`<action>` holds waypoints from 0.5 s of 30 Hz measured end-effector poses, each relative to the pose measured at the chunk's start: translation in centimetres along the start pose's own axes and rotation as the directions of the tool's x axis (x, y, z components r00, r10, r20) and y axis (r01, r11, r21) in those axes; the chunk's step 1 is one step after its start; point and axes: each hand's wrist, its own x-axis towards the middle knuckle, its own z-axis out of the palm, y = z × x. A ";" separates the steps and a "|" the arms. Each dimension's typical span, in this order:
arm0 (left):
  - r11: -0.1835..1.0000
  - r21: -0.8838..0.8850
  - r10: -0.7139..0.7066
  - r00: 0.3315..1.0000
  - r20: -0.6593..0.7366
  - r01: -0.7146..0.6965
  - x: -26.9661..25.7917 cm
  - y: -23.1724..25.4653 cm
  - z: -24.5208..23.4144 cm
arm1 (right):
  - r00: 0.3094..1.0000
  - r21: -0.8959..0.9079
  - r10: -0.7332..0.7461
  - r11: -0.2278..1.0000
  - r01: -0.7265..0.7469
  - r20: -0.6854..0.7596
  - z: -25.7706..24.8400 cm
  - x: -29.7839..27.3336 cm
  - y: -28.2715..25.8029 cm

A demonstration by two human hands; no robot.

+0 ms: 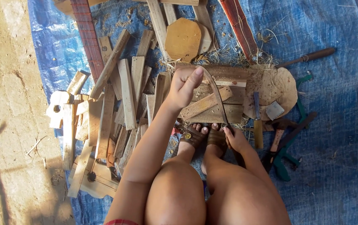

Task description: Sawing a small wooden board using a traditional bow saw while sitting on a tarp.

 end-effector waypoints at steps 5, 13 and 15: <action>1.000 -0.015 -0.001 1.000 -0.014 0.001 0.2 0.3 -0.5 | 0.995 0.029 -0.101 0.994 0.101 0.010 0.6 -0.1 0.1; 0.999 -0.032 0.006 1.000 -0.026 -0.007 0.1 0.4 -0.8 | 0.992 0.037 -0.117 0.993 0.115 0.037 0.9 0.5 1.4; 0.999 -0.036 -0.013 1.000 -0.023 0.013 -0.1 0.4 -0.7 | 0.997 0.016 -0.070 0.997 0.070 -0.029 0.7 0.6 1.1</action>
